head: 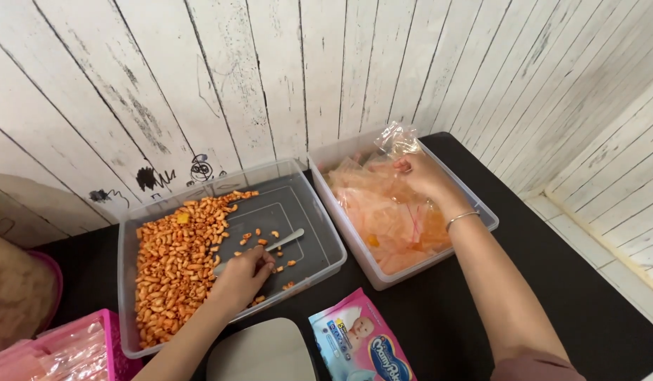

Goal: Manually portioning small snacks into plastic bags using a spoon and a digital scale for weight verification.

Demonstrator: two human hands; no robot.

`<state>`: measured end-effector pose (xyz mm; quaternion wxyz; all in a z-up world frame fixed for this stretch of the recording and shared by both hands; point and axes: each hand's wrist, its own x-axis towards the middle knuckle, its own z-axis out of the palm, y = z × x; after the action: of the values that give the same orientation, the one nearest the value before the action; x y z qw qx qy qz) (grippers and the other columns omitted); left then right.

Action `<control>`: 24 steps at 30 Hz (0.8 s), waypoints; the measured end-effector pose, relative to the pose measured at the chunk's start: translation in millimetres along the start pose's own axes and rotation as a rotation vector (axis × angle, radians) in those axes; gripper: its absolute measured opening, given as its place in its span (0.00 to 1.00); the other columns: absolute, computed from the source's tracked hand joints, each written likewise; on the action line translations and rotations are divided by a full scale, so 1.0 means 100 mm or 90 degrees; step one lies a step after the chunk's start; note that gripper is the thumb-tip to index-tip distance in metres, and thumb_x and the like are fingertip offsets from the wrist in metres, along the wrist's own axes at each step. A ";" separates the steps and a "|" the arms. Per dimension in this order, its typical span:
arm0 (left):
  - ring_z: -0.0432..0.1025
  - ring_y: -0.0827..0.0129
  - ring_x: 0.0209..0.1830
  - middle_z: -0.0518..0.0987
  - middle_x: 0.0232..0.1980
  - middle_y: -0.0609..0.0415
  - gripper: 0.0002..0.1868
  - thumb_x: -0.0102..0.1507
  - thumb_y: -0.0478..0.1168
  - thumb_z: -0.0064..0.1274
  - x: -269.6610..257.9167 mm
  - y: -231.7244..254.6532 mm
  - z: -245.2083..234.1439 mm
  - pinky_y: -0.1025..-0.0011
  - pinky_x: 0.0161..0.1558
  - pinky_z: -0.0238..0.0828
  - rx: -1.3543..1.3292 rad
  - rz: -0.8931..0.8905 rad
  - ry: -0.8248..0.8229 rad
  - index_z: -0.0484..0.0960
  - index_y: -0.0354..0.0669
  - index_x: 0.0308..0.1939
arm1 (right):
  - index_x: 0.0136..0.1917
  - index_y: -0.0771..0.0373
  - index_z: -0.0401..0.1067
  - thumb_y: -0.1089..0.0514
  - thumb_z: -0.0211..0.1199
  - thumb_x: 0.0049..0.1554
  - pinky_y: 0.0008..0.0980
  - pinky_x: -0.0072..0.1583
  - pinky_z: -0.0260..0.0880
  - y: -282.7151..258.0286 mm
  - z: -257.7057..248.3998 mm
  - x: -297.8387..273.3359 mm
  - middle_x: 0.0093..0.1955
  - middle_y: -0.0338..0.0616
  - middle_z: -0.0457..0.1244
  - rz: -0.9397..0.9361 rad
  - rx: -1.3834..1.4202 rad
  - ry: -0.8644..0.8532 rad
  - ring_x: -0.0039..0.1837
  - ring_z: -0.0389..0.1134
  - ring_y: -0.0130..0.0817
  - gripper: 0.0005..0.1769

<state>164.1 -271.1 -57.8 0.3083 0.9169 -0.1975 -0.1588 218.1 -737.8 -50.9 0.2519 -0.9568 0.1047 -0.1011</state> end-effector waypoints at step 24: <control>0.72 0.73 0.30 0.82 0.35 0.62 0.07 0.68 0.45 0.46 -0.05 0.13 -0.03 0.71 0.31 0.62 0.004 -0.059 -0.019 0.80 0.55 0.40 | 0.43 0.55 0.72 0.59 0.69 0.55 0.26 0.48 0.61 -0.76 -0.38 -0.51 0.41 0.32 0.65 0.018 0.212 0.092 0.43 0.61 0.25 0.06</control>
<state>157.6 -277.4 -46.7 0.2950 0.9235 -0.1596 -0.1862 171.4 -677.4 12.5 0.3997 -0.8907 0.1177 -0.1816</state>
